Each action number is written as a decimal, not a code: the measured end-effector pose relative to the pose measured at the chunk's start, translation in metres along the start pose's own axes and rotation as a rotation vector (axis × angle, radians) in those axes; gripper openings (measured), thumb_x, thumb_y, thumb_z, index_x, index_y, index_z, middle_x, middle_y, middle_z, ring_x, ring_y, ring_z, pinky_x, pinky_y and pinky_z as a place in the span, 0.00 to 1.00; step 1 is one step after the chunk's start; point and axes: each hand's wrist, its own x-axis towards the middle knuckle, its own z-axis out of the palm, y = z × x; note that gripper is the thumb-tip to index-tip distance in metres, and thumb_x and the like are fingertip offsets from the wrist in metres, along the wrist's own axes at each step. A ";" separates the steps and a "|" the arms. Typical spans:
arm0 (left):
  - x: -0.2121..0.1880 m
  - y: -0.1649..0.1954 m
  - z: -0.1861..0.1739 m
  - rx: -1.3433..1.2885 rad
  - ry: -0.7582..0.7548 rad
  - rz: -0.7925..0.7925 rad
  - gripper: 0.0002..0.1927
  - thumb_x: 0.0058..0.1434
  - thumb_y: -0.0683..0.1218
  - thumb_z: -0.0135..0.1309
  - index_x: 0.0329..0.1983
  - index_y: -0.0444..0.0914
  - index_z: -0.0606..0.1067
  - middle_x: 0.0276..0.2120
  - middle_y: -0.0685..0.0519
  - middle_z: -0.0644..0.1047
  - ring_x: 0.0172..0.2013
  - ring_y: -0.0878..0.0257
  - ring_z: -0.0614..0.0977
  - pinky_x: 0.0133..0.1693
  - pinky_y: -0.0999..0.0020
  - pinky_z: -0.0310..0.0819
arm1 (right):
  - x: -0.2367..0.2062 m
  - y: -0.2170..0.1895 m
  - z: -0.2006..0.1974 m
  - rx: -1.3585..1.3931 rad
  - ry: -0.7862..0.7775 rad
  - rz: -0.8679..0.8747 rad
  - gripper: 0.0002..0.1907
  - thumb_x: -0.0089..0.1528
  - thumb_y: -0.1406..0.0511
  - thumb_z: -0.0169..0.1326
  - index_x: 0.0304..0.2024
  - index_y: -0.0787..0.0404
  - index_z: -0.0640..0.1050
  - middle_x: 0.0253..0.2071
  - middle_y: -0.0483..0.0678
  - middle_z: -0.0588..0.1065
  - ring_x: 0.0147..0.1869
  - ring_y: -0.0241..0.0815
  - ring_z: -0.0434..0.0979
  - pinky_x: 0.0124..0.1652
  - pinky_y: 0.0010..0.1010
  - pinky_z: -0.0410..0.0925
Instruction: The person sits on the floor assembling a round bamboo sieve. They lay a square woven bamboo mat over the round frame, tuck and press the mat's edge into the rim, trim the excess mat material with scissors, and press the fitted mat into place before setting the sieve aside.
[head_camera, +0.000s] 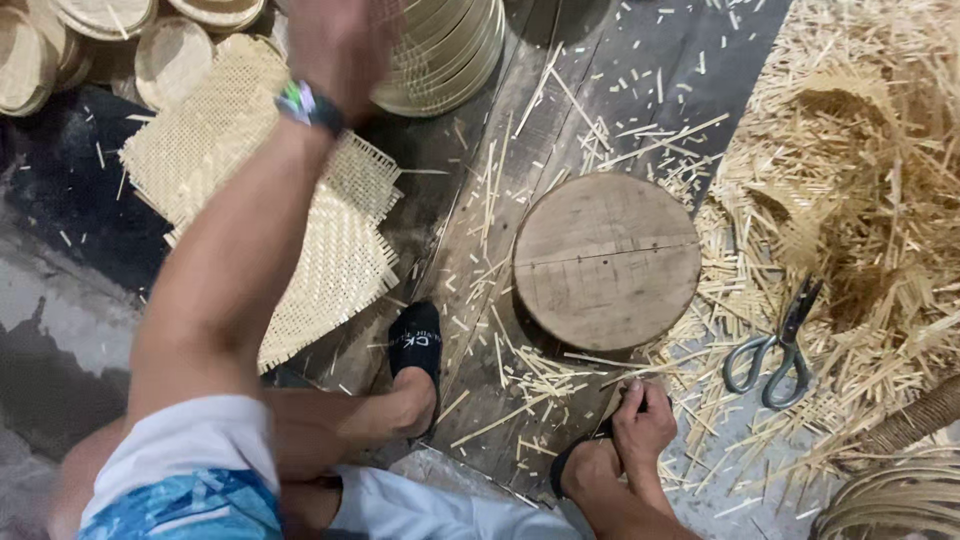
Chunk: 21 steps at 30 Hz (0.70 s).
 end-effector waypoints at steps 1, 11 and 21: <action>-0.032 0.022 0.003 -0.024 -0.007 0.048 0.27 0.64 0.46 0.63 0.62 0.32 0.69 0.50 0.33 0.75 0.50 0.39 0.78 0.49 0.45 0.73 | 0.000 0.000 0.000 0.018 0.005 -0.002 0.10 0.69 0.62 0.53 0.37 0.59 0.81 0.34 0.53 0.78 0.37 0.54 0.79 0.40 0.40 0.70; -0.291 0.032 0.033 0.208 -1.115 -0.606 0.29 0.67 0.45 0.43 0.69 0.29 0.57 0.65 0.31 0.62 0.64 0.39 0.68 0.61 0.44 0.64 | 0.002 0.006 -0.001 0.051 -0.007 -0.040 0.10 0.70 0.63 0.53 0.37 0.60 0.80 0.35 0.53 0.78 0.37 0.54 0.79 0.40 0.41 0.70; -0.171 0.199 -0.062 -0.310 -0.227 0.030 0.30 0.51 0.36 0.46 0.60 0.29 0.66 0.49 0.35 0.76 0.47 0.41 0.78 0.54 0.46 0.68 | 0.034 0.015 -0.009 0.212 -0.102 0.077 0.13 0.74 0.60 0.49 0.44 0.60 0.81 0.32 0.49 0.77 0.34 0.45 0.76 0.38 0.37 0.70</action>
